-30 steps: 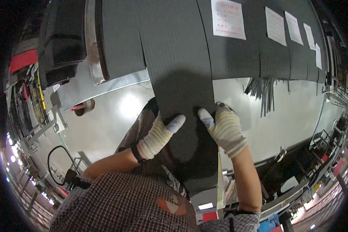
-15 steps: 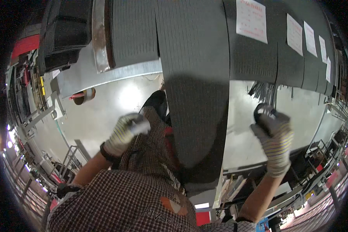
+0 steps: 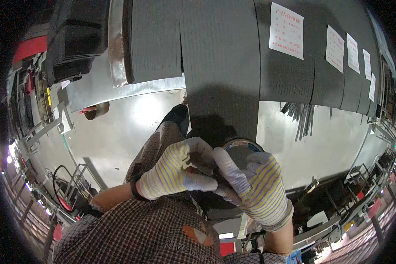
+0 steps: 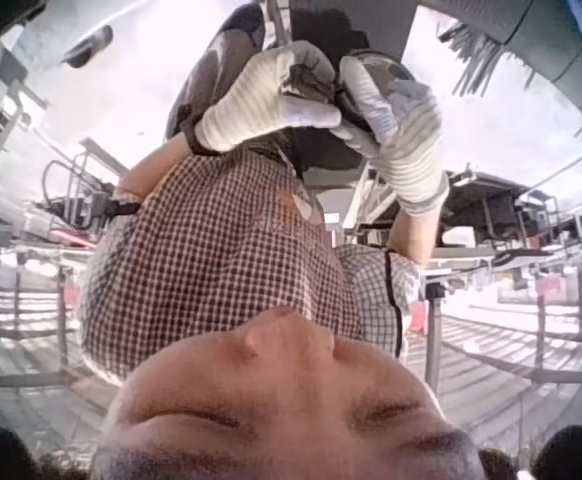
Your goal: The person places a foam sheet onto a machine, operates the control panel, and removes the sheet. After moving metal bars, the person applies labels to the foam sheets and secures them with tape.
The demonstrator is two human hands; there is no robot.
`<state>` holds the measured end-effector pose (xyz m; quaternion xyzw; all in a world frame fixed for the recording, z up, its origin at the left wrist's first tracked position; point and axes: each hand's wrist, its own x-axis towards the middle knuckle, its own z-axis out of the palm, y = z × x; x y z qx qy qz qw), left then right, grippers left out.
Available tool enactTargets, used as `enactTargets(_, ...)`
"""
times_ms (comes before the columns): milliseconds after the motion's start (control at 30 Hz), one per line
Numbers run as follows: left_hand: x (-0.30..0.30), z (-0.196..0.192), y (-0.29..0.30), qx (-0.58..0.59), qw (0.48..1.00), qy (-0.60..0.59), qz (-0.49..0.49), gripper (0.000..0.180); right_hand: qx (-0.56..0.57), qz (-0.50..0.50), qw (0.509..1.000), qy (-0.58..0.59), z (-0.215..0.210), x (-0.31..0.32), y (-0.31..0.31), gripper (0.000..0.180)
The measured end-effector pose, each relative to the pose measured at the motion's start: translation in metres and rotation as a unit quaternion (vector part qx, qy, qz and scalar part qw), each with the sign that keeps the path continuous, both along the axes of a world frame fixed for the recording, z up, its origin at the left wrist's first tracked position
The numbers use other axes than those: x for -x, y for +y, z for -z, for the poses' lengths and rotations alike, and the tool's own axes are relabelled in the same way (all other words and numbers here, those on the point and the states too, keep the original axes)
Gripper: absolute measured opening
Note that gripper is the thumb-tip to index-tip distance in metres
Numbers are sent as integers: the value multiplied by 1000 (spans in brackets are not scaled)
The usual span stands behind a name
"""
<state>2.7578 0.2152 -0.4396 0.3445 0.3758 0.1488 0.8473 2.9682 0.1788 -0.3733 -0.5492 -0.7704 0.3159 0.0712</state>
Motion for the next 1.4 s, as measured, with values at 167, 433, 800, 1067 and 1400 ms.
enactTargets(167,9,-6,10,-121,990,60,46,23,5,64,997,47,-3,11,-2,71)
enactTargets(433,79,97,-30,-100,992,78,-14,20,122,280,952,25,89,-93,-32,20)
enactTargets(800,-11,307,-88,235,969,-79,-15,51,-34,265,945,-188,53,58,-35,96)
enactTargets(1067,31,210,13,-116,953,110,256,42,-29,317,929,-191,103,96,-40,97)
enactTargets(1400,19,44,-33,-35,989,93,-108,23,-140,286,944,84,56,76,-31,76)
